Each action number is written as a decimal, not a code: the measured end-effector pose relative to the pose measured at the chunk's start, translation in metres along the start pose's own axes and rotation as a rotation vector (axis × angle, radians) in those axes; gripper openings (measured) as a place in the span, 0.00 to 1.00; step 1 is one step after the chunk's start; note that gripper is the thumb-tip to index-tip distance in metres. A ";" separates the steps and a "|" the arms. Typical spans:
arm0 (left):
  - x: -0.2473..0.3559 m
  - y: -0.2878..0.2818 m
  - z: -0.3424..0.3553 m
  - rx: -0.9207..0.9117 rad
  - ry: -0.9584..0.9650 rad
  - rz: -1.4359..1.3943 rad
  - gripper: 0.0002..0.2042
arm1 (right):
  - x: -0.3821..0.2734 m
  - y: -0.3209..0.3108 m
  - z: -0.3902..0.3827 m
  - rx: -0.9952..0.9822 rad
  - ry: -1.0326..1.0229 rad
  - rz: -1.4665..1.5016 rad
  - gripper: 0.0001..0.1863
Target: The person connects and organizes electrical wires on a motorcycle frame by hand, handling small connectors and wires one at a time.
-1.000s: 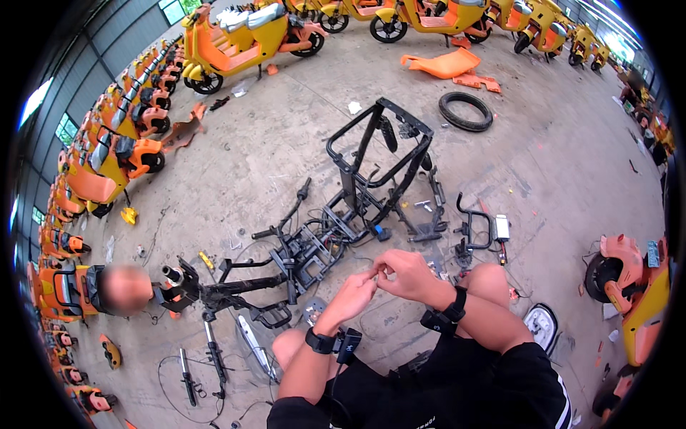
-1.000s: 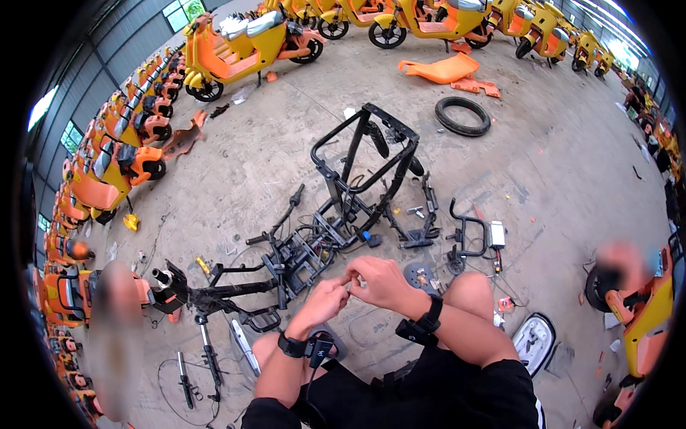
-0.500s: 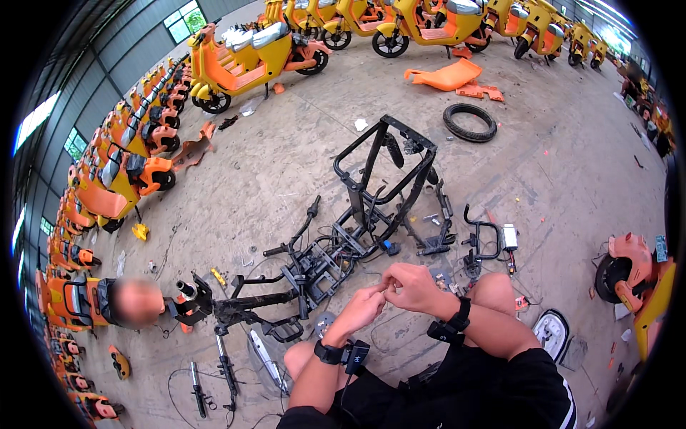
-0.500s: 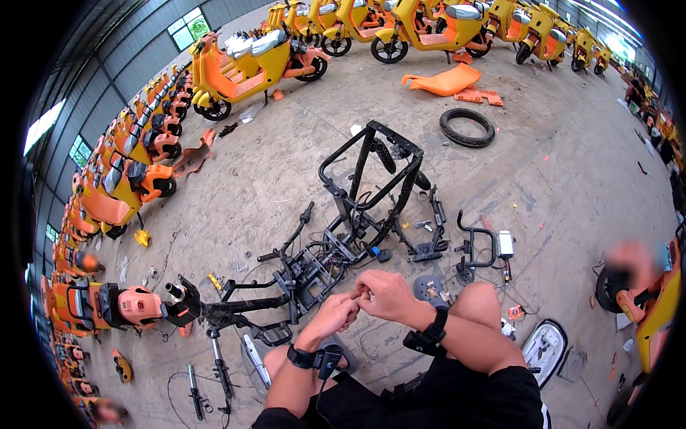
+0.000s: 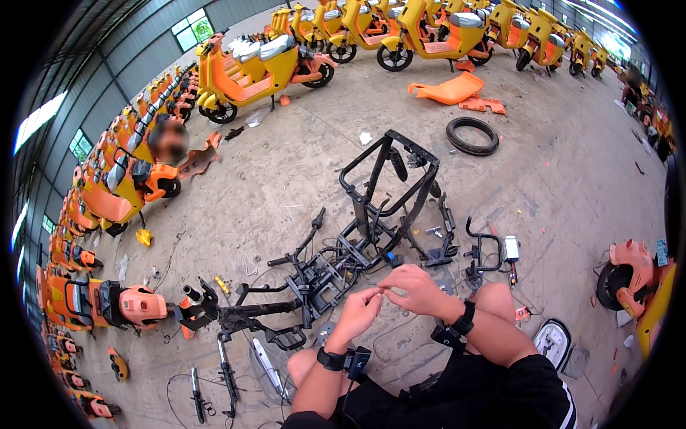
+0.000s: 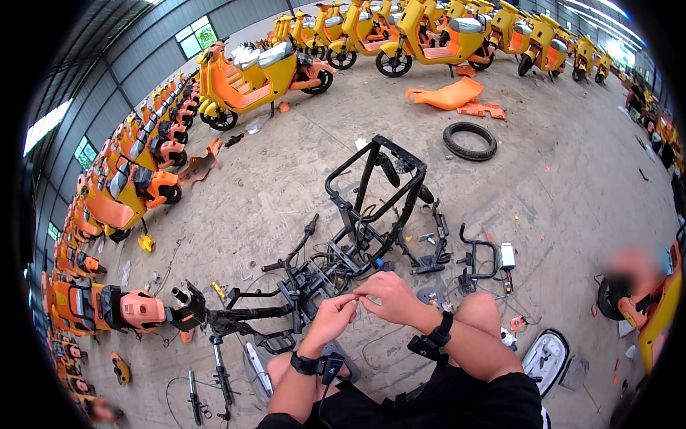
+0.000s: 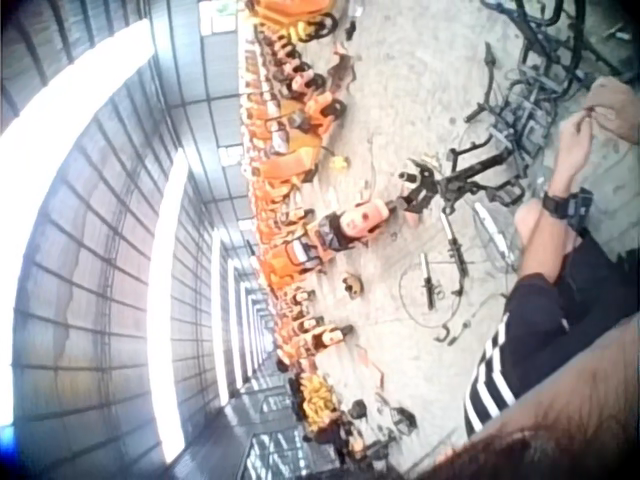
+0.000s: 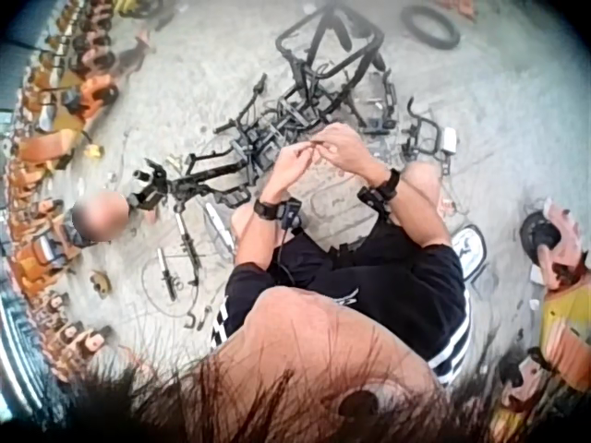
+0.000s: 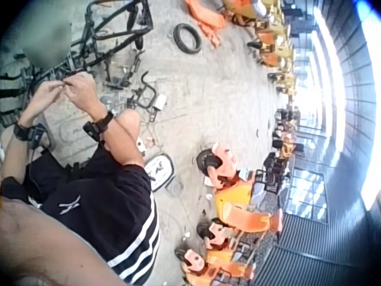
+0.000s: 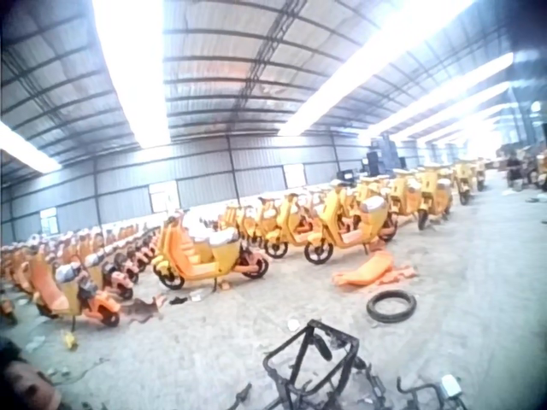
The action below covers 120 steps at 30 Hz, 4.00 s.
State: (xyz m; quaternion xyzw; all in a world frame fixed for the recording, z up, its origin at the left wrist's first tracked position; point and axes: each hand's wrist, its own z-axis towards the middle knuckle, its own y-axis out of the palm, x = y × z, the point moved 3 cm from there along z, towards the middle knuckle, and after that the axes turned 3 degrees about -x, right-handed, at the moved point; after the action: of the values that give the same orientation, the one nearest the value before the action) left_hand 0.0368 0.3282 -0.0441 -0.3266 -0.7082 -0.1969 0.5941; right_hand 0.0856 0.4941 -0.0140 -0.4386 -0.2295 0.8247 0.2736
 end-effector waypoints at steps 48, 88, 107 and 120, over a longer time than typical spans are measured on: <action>0.003 0.010 0.018 0.259 0.092 -0.145 0.07 | -0.001 -0.001 -0.006 0.342 -0.030 -0.082 0.08; 0.000 0.014 0.012 0.222 -0.014 -0.219 0.10 | 0.000 0.020 -0.010 0.185 -0.066 -0.167 0.18; -0.007 0.017 0.018 0.227 0.000 -0.070 0.09 | 0.018 0.023 -0.012 0.208 -0.134 -0.184 0.14; 0.013 0.015 0.006 0.166 -0.063 -0.395 0.16 | 0.002 0.007 -0.001 0.253 0.128 0.115 0.11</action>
State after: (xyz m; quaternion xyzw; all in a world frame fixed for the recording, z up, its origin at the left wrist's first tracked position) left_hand 0.0423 0.3456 -0.0348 -0.1374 -0.7903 -0.2402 0.5466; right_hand 0.0834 0.4901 -0.0203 -0.4646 -0.0805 0.8317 0.2931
